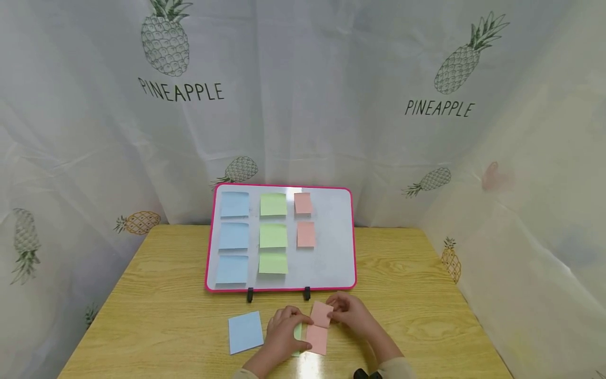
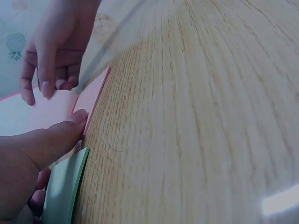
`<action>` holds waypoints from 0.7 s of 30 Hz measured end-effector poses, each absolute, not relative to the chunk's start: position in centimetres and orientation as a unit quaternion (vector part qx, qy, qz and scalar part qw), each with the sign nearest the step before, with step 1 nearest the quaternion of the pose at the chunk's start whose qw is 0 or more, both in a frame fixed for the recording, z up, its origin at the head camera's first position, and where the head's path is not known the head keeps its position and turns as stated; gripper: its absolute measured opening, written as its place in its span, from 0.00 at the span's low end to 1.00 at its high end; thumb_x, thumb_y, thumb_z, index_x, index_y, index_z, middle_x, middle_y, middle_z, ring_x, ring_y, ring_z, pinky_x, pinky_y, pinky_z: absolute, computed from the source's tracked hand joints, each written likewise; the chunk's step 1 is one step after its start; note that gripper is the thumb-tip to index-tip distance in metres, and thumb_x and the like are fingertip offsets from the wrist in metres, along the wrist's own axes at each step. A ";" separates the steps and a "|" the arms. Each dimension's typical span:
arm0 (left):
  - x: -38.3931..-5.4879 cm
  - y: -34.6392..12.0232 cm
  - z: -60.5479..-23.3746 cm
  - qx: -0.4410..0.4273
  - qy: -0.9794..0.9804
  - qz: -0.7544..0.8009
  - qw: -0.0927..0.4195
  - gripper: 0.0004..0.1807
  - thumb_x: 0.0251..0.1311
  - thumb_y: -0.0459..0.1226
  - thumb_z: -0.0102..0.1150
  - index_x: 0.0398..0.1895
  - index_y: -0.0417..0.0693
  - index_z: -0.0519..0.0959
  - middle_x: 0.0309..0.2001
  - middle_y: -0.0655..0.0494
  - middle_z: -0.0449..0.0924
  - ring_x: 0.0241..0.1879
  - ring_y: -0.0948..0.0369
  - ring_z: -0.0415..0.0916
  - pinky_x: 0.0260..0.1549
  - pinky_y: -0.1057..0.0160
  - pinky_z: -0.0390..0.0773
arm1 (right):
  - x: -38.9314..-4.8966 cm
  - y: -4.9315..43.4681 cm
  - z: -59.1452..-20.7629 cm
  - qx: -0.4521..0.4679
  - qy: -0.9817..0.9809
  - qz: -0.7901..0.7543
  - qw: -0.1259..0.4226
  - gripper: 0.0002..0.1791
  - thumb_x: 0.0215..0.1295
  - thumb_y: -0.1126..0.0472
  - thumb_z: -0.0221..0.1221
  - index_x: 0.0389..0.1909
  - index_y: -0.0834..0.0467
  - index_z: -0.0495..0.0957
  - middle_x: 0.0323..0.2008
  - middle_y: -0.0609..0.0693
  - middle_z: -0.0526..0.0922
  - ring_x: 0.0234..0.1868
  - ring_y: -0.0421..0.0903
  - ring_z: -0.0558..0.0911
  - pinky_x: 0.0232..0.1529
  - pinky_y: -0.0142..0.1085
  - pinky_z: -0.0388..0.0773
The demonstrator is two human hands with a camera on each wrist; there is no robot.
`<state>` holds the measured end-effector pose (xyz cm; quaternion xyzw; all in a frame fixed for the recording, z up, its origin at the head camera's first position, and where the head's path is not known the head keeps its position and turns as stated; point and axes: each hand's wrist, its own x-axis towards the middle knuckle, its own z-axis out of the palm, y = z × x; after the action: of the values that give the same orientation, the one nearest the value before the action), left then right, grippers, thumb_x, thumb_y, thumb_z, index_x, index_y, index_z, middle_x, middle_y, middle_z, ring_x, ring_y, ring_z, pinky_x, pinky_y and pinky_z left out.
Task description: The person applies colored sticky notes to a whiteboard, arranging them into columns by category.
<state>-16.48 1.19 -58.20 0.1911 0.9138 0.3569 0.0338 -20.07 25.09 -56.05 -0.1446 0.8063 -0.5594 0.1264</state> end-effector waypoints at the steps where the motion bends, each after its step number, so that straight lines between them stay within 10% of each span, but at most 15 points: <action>1: -16.5 1.3 -58.4 0.192 0.914 0.355 0.033 0.23 0.41 0.51 0.78 0.44 0.73 0.82 0.48 0.65 0.67 0.51 0.56 0.63 0.47 0.47 0.64 | -20.1 25.1 -56.1 -0.145 0.806 -0.561 0.122 0.10 0.63 0.66 0.64 0.44 0.60 0.78 0.28 0.54 0.81 0.27 0.47 0.79 0.26 0.33 0.75; 21: -16.6 1.5 -58.1 0.174 0.916 0.359 0.055 0.40 0.39 0.49 0.80 0.60 0.58 0.75 0.52 0.62 0.70 0.53 0.55 0.64 0.51 0.45 0.64 | -21.2 24.5 -56.5 -0.103 0.826 -0.550 0.064 0.08 0.61 0.67 0.65 0.41 0.62 0.83 0.29 0.51 0.78 0.26 0.42 0.74 0.23 0.32 0.73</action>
<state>-16.58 1.53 -58.14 0.1736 0.9155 0.3587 0.0550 -21.22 24.50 -56.52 -0.1025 0.8261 -0.5504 0.0640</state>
